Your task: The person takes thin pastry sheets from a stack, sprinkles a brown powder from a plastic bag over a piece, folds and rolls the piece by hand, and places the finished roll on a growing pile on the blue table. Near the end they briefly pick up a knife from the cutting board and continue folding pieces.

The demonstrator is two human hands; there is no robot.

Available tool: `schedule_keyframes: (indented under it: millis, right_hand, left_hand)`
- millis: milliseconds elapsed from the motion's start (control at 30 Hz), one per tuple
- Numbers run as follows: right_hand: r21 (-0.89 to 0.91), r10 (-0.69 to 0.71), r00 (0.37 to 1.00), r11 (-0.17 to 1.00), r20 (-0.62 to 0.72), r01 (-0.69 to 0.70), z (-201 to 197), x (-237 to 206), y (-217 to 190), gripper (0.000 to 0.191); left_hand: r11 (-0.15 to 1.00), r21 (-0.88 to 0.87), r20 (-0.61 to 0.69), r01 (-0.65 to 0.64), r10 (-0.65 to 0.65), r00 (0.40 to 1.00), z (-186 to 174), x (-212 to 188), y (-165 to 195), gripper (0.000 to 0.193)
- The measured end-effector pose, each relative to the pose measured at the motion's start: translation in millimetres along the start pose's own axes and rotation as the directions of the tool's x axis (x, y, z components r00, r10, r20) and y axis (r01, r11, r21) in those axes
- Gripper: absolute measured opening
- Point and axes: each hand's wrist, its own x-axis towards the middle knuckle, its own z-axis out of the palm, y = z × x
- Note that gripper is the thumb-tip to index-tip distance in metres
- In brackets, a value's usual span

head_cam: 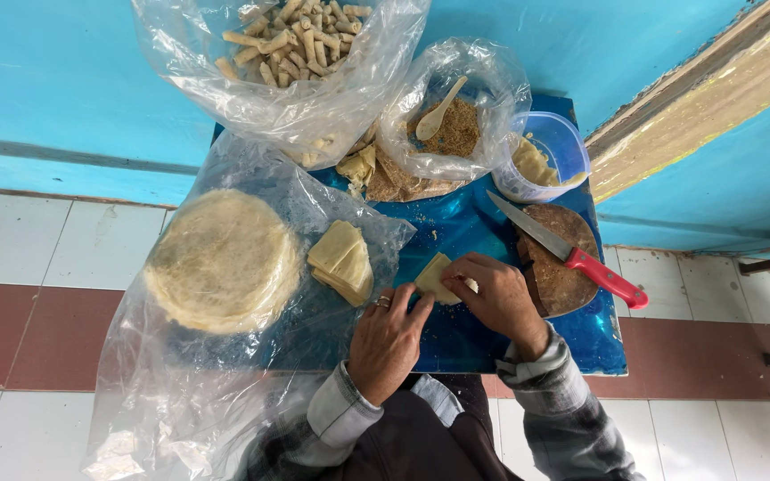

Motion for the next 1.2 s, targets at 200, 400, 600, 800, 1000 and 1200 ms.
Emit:
schedule_keyframes:
  millis: [200, 400, 600, 800, 1000, 1200]
  right_hand:
    - [-0.108, -0.135, 0.989, 0.986, -0.068, 0.127, 3.6, -2.5, -0.5, 0.020]
    - [-0.055, -0.068, 0.998, 0.996, -0.008, 0.067, 2.3, -3.0, 3.9, 0.015]
    - [-0.062, -0.068, 0.996, 0.996, -0.055, 0.064, 2.9, -11.4, 0.4, 0.025]
    - [0.142, 0.147, 0.962, 0.983, -0.232, -0.116, 0.7, -19.3, 0.2, 0.026]
    - [0.180, 0.267, 0.927, 0.958, -0.263, -0.225, -13.1, -36.7, -4.5, 0.039]
    - [0.377, 0.049, 0.997, 0.926, -0.058, -0.024, -25.2, -33.3, -1.5, 0.069]
  left_hand:
    - [0.998, -0.036, -0.050, 0.057, -0.059, 0.997, 4.8, 1.4, -3.1, 0.040]
    - [0.992, -0.089, -0.051, 0.094, -0.099, 0.994, 11.3, -0.1, -6.2, 0.039]
    - [0.989, -0.082, -0.090, 0.122, -0.130, 0.987, 14.4, 12.5, -3.3, 0.037]
    - [0.979, 0.046, -0.017, 0.196, -0.196, 0.981, 36.9, 53.8, 6.0, 0.023]
    - [0.985, -0.114, -0.146, 0.129, -0.145, 0.979, 47.9, 60.6, -1.4, 0.028]
    - [0.754, -0.656, -0.051, 0.011, -0.058, 0.997, 31.8, 49.8, 0.8, 0.023]
